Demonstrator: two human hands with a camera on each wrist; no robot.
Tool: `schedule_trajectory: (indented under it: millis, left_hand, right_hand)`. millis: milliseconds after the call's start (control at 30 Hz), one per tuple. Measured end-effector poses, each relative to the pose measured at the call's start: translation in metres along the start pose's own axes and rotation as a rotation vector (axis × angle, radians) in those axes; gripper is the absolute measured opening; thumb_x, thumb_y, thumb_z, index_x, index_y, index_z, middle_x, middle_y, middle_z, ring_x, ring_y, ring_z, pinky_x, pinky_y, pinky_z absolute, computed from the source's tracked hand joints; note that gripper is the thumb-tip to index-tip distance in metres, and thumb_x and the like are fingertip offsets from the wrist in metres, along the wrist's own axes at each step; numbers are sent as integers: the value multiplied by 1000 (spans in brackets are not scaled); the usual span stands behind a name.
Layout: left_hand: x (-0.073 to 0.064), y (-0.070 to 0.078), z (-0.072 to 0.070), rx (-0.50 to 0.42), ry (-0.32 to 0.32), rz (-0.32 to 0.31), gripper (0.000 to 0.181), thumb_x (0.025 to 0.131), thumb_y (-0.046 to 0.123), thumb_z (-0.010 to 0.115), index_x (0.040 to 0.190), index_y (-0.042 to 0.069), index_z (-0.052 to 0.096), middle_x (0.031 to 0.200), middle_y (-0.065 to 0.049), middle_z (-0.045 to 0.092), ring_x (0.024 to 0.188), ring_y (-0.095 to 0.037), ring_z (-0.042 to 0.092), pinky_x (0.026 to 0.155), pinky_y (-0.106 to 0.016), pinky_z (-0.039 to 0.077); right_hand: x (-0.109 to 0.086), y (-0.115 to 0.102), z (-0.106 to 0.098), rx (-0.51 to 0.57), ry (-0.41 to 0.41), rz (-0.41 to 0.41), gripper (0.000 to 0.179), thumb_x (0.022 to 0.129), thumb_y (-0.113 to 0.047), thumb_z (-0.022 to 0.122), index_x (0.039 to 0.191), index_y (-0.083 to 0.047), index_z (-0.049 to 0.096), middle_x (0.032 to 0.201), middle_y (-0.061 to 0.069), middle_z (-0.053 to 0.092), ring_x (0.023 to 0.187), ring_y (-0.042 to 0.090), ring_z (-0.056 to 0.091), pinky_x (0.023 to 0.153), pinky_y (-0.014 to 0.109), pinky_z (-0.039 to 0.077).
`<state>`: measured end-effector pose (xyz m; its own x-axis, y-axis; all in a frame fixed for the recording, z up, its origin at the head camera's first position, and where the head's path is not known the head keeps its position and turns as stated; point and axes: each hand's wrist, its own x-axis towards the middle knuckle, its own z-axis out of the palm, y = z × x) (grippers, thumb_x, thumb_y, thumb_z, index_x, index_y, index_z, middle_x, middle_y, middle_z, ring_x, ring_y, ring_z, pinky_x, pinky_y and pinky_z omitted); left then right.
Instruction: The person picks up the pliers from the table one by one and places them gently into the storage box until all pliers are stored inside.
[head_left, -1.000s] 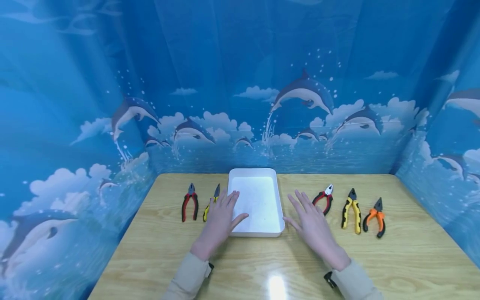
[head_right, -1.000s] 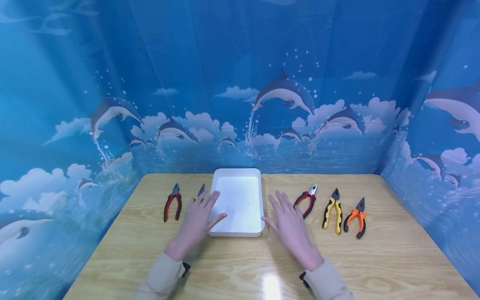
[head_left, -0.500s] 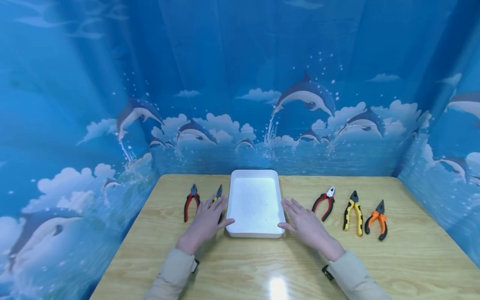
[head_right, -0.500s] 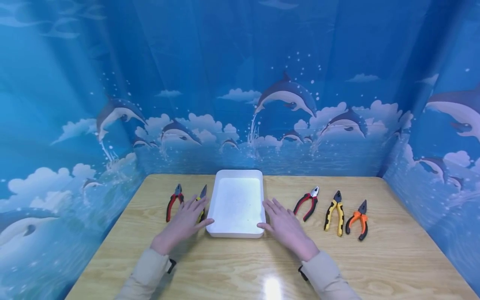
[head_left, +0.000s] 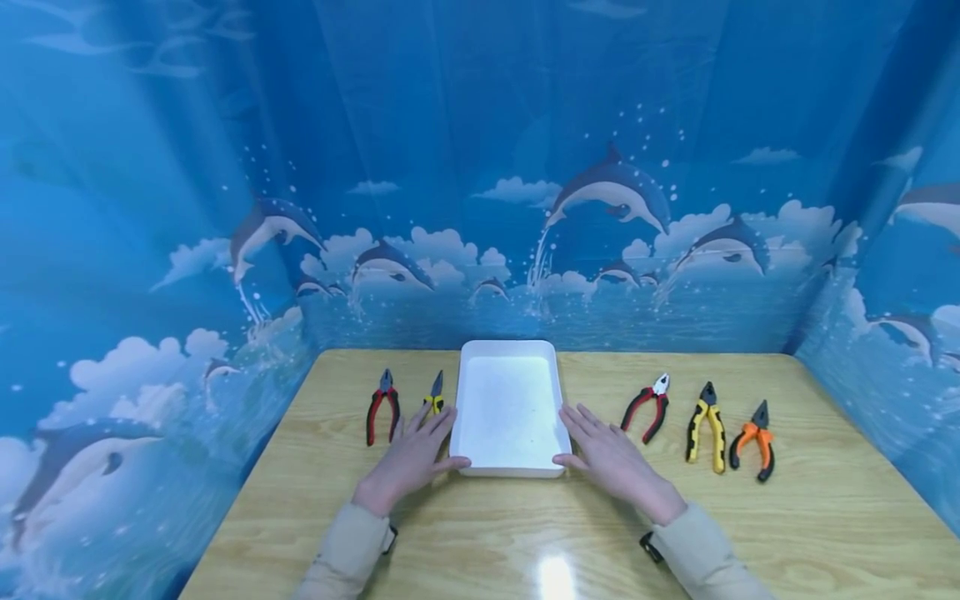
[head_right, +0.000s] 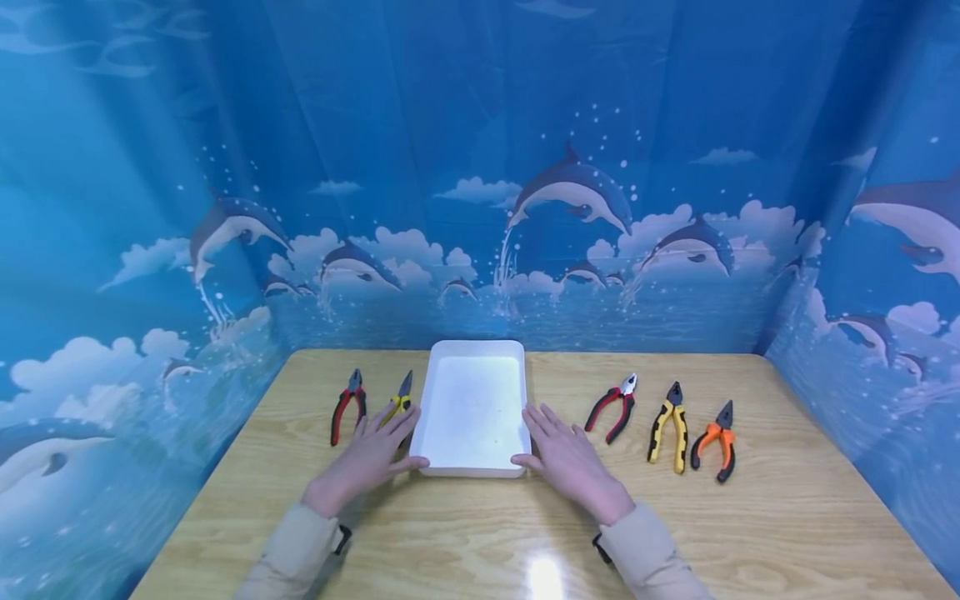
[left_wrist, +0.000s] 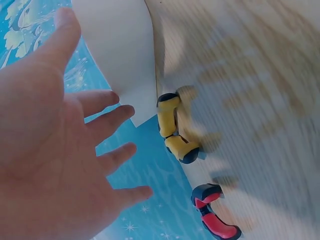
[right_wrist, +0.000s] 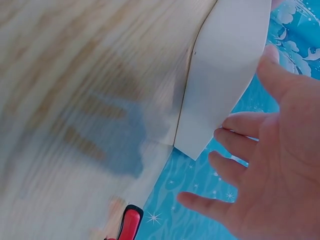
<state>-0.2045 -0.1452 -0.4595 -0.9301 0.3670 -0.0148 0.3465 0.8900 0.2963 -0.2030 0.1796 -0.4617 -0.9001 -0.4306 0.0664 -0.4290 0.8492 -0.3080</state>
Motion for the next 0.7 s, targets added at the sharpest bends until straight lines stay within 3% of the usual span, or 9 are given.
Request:
schedule_trajectory:
  millis: [700]
  left_hand:
    - [3,13,5,7,40,42,84,94,57,61,156,5,38,161,-12,38,151,-43,21,116,-72,19]
  right_hand:
    - [-11,8,-6,3,-16,9,73,101,-42,59,155,1,36,162,19,32,148,43,28,110,71,31]
